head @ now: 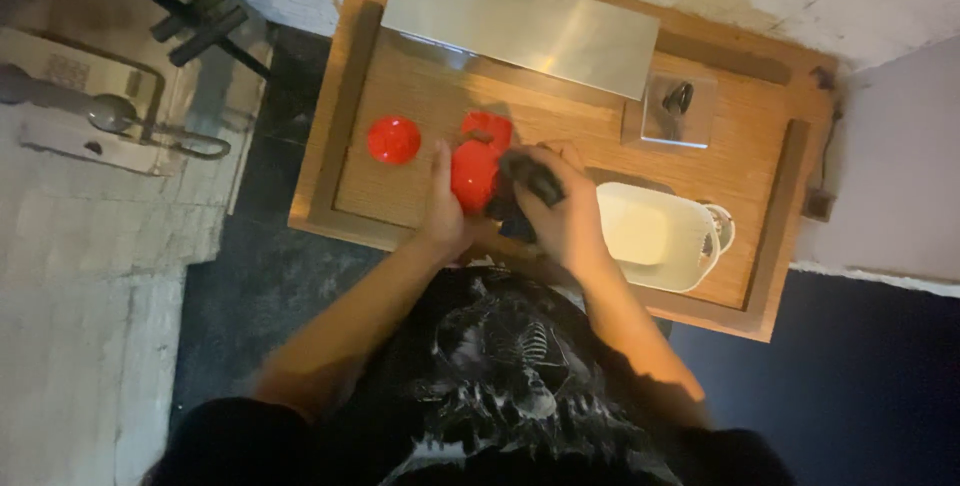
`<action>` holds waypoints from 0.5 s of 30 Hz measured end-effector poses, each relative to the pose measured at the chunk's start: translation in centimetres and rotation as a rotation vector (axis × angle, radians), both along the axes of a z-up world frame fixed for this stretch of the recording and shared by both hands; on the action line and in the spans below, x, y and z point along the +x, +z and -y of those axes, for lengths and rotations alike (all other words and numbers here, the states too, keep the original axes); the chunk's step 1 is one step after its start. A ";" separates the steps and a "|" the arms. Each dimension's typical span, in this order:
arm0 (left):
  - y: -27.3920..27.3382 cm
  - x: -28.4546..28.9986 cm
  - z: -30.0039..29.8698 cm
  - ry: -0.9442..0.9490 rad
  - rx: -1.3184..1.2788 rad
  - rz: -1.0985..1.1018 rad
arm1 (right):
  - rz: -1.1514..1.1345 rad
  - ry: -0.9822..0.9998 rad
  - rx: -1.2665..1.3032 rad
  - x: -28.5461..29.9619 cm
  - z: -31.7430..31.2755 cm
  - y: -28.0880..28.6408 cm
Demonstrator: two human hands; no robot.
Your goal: Wiping small red bowls with a cloth and organizing them on a counter before moving a larger bowl to a table.
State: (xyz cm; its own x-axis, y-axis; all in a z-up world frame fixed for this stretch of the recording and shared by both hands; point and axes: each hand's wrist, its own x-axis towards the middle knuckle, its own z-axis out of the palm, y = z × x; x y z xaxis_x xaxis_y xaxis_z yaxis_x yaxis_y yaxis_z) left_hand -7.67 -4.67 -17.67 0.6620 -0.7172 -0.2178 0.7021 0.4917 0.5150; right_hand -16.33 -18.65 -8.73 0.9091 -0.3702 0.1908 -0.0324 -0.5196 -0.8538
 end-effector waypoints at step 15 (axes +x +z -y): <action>5.2 0.0 2.4 0.066 -0.135 -0.250 | 0.290 0.207 -0.216 -3.8 -1.5 -1.5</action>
